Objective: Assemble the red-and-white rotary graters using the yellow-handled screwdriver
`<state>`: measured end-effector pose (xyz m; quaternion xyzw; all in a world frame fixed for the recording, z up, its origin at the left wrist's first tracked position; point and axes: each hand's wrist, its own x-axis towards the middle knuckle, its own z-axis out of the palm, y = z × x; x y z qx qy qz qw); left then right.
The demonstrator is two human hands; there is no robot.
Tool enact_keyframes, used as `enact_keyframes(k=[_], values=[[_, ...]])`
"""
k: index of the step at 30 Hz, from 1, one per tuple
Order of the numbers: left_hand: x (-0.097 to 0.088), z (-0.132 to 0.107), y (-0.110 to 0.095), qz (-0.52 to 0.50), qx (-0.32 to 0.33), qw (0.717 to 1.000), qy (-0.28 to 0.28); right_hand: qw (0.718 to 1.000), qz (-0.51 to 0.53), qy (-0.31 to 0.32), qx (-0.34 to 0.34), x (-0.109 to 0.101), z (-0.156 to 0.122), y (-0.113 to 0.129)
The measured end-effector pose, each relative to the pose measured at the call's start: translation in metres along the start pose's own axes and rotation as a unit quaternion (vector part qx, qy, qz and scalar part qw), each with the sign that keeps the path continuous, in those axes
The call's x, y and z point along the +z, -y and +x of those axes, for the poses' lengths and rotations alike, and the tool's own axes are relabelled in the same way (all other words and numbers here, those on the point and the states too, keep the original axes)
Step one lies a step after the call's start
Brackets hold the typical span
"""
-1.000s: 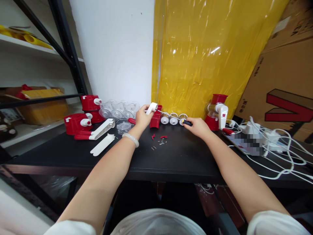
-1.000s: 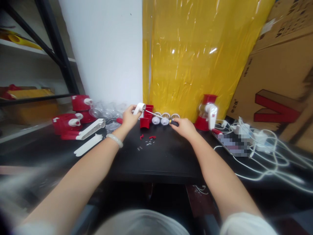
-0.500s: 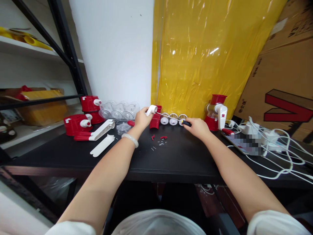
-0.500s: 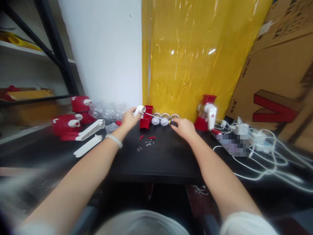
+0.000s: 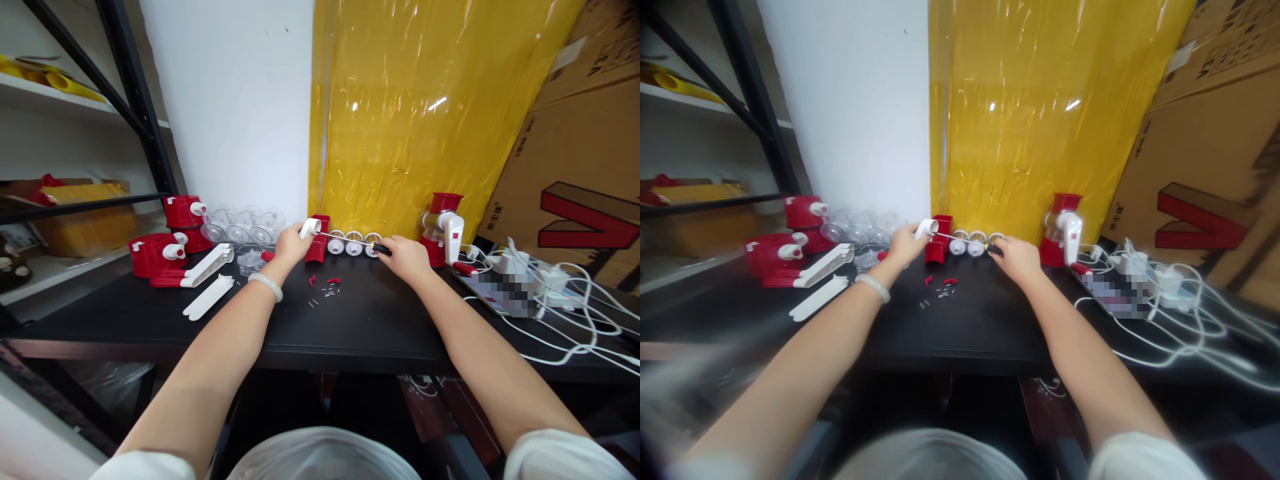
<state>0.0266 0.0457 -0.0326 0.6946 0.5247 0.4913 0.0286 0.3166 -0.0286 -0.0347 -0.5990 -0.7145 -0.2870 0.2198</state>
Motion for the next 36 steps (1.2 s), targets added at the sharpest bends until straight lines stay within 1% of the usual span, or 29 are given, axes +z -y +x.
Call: enact_keyframes(k=[3,7,10,17,23,29,36], values=[[0.000,0.000,0.000,0.004,0.001,1.000,0.000,1.000,-0.004,-0.013,-0.007,-0.001,-0.001,0.001],[-0.001,0.000,-0.001,0.008,0.003,1.000,-0.010,1.000,0.014,-0.021,-0.013,0.003,-0.001,-0.001],[-0.001,-0.001,0.000,0.009,0.002,1.000,-0.011,0.999,0.038,-0.006,-0.025,0.007,0.000,-0.004],[0.001,-0.001,0.006,0.012,0.007,1.000,0.021,0.998,0.047,0.022,-0.041,0.011,0.000,-0.007],[0.000,0.000,0.008,0.022,0.003,1.000,0.015,0.995,0.071,0.052,-0.041,0.009,0.001,-0.003],[0.000,0.001,0.011,0.035,0.000,0.999,0.018,0.985,0.148,0.083,-0.028,0.012,0.003,-0.003],[-0.001,0.001,0.010,0.051,0.000,0.998,0.030,0.951,0.277,0.135,-0.017,0.023,0.005,-0.011]])
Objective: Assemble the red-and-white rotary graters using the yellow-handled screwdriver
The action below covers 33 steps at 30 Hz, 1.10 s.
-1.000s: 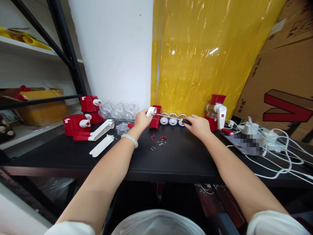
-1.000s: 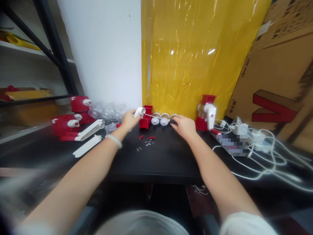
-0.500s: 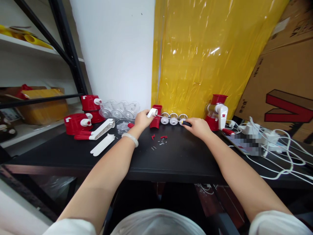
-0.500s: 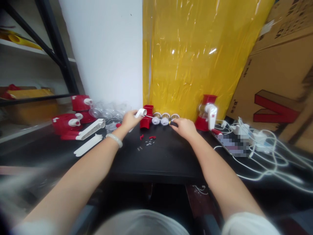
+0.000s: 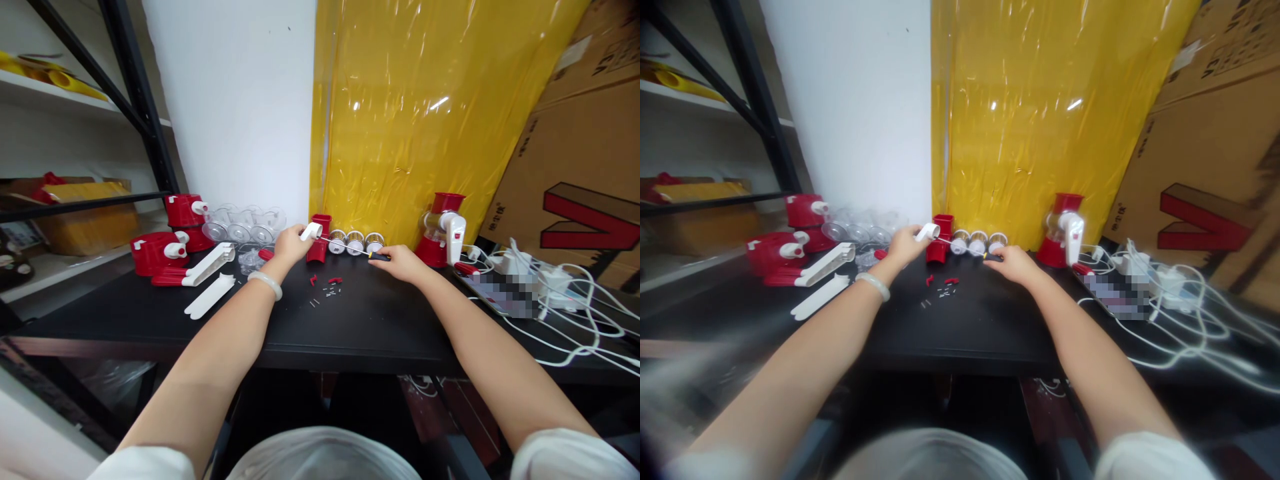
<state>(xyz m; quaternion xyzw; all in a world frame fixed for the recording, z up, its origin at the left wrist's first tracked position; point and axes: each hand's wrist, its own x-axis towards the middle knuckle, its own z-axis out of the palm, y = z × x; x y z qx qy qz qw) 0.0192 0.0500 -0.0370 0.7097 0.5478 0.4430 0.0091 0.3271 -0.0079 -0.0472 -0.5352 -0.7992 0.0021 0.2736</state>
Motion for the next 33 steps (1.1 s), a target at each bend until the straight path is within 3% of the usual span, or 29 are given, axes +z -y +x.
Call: enact_keyframes(k=[6,11,33], values=[[-0.0038,-0.0017,-0.0046,0.013,-0.006,1.000,0.018,0.994,0.081,0.058,0.043,0.0012,0.0020,-0.0029],[-0.0064,-0.0029,-0.0075,0.016,-0.001,1.000,0.025,0.972,0.168,0.128,0.101,-0.0004,-0.0009,0.0002],[-0.0049,-0.0024,-0.0051,0.012,0.033,0.999,0.007,0.888,0.377,0.196,0.177,0.0014,-0.0040,0.0011]])
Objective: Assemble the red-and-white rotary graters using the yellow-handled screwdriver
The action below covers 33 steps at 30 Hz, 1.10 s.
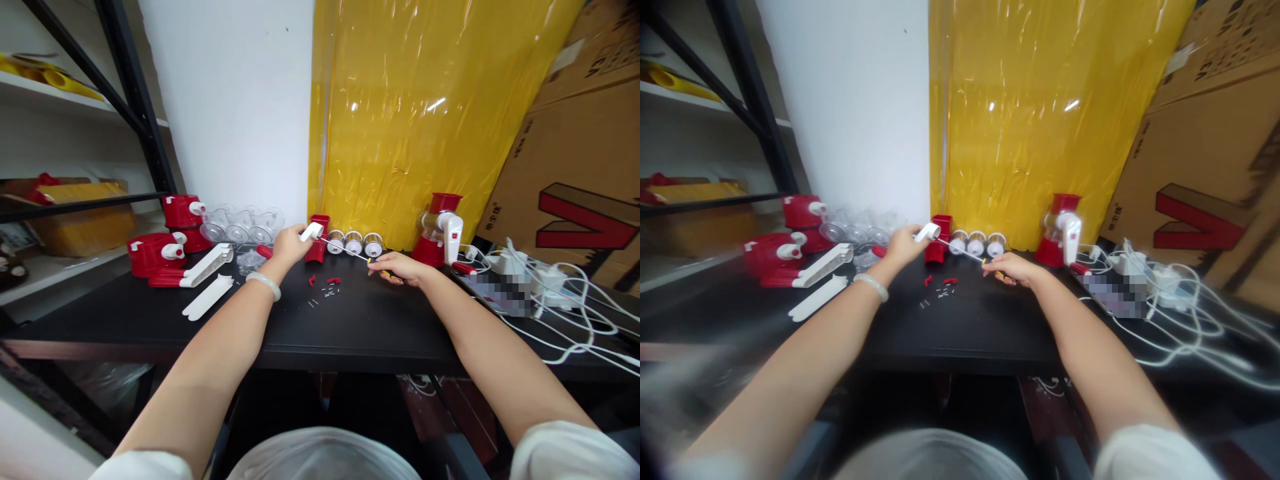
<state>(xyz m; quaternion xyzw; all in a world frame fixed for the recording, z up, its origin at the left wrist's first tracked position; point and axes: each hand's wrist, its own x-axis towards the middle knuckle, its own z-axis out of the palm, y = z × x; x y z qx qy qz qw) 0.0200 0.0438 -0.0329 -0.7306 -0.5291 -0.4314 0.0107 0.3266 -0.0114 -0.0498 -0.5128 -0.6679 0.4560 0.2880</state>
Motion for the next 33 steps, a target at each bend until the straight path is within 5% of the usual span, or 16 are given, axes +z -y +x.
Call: enact_keyframes(k=[6,15,33], values=[[-0.003,-0.002,-0.009,0.005,-0.023,1.000,-0.002,1.000,-0.016,-0.007,-0.014,0.000,0.004,-0.004],[-0.013,-0.002,-0.021,0.073,-0.090,0.993,-0.022,0.988,-0.111,-0.097,-0.045,-0.008,0.008,-0.007],[-0.015,0.004,-0.004,0.153,-0.178,0.964,0.128,0.953,-0.291,-0.073,-0.039,-0.010,0.014,-0.019]])
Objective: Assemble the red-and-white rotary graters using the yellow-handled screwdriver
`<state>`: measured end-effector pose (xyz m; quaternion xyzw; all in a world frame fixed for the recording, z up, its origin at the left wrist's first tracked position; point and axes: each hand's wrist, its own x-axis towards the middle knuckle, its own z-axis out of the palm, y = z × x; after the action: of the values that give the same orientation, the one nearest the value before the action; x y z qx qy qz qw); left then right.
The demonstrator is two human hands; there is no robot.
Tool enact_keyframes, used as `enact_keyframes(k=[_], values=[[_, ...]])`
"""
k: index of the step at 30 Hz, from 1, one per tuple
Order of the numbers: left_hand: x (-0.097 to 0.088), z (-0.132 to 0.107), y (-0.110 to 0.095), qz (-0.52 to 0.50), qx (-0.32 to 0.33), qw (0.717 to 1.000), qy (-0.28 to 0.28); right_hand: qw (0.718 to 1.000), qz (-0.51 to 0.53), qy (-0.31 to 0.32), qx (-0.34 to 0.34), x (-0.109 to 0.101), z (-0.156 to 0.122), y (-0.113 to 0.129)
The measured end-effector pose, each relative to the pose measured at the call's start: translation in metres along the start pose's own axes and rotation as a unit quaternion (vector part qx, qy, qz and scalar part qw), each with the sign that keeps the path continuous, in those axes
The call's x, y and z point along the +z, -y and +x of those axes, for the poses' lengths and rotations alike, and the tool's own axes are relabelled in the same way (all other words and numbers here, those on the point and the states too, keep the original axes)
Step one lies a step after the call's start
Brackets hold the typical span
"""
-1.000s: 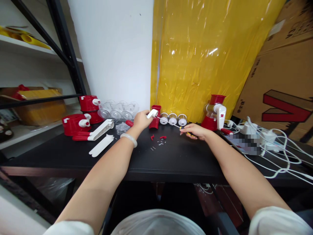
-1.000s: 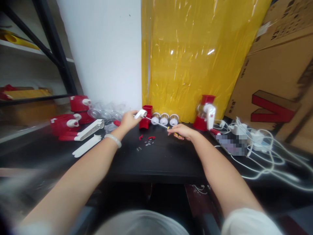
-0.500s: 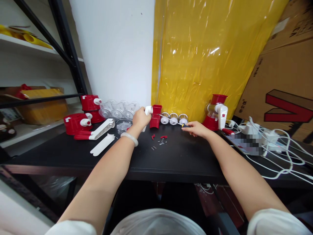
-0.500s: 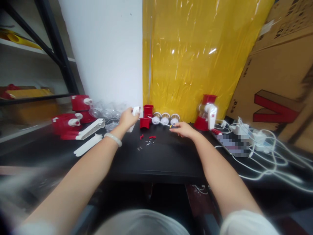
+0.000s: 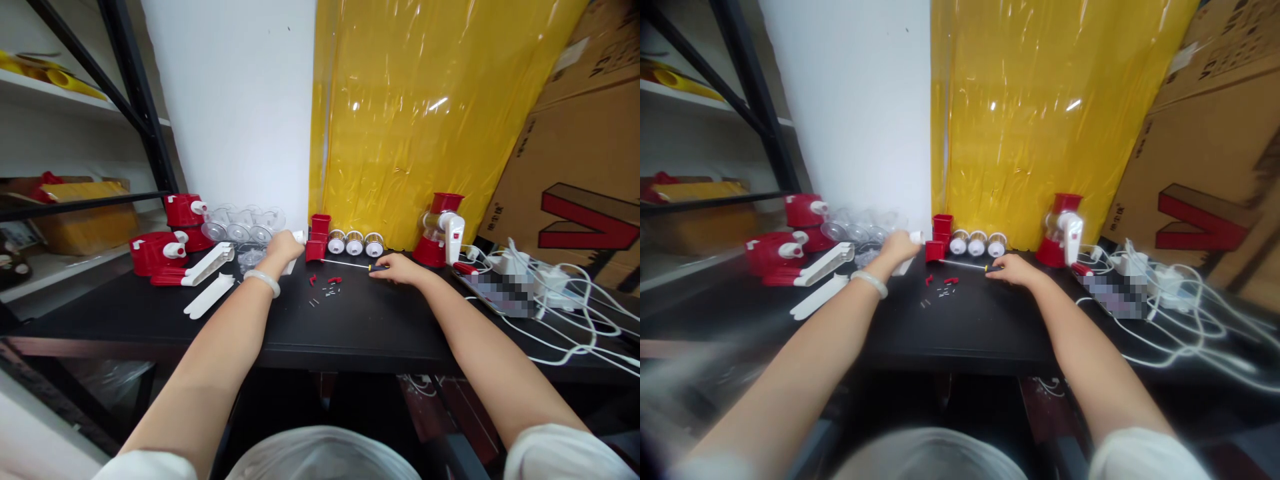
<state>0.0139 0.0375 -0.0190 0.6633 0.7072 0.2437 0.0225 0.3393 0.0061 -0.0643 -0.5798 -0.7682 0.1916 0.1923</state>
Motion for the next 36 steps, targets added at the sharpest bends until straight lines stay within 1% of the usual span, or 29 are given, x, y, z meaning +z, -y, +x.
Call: enact_keyframes(k=[3,6,12,17,22,27,30,36], values=[[0.005,0.002,0.002,0.008,0.011,1.000,0.015,1.000,-0.015,-0.006,-0.008,0.000,0.000,0.000],[0.007,0.003,0.004,0.006,0.015,1.000,0.019,1.000,-0.028,-0.003,-0.011,0.000,0.000,0.001],[0.008,0.002,0.007,0.015,0.010,1.000,0.025,0.999,-0.035,0.009,-0.012,0.002,0.001,0.000],[0.007,-0.001,0.006,0.033,0.015,0.998,0.048,0.999,-0.042,0.005,-0.008,0.001,-0.001,0.001],[0.007,-0.003,0.006,0.046,0.010,0.998,0.049,0.998,-0.063,-0.008,-0.018,0.000,-0.001,0.002],[0.013,0.000,0.013,0.036,0.022,0.998,0.049,0.995,-0.088,-0.028,-0.028,0.001,0.003,-0.005],[0.015,0.001,0.015,0.048,0.029,0.997,0.049,0.993,-0.104,-0.044,-0.026,0.001,0.007,-0.012],[0.013,0.001,0.012,0.113,0.000,0.991,0.076,0.990,-0.117,-0.072,0.009,0.000,0.011,-0.025]])
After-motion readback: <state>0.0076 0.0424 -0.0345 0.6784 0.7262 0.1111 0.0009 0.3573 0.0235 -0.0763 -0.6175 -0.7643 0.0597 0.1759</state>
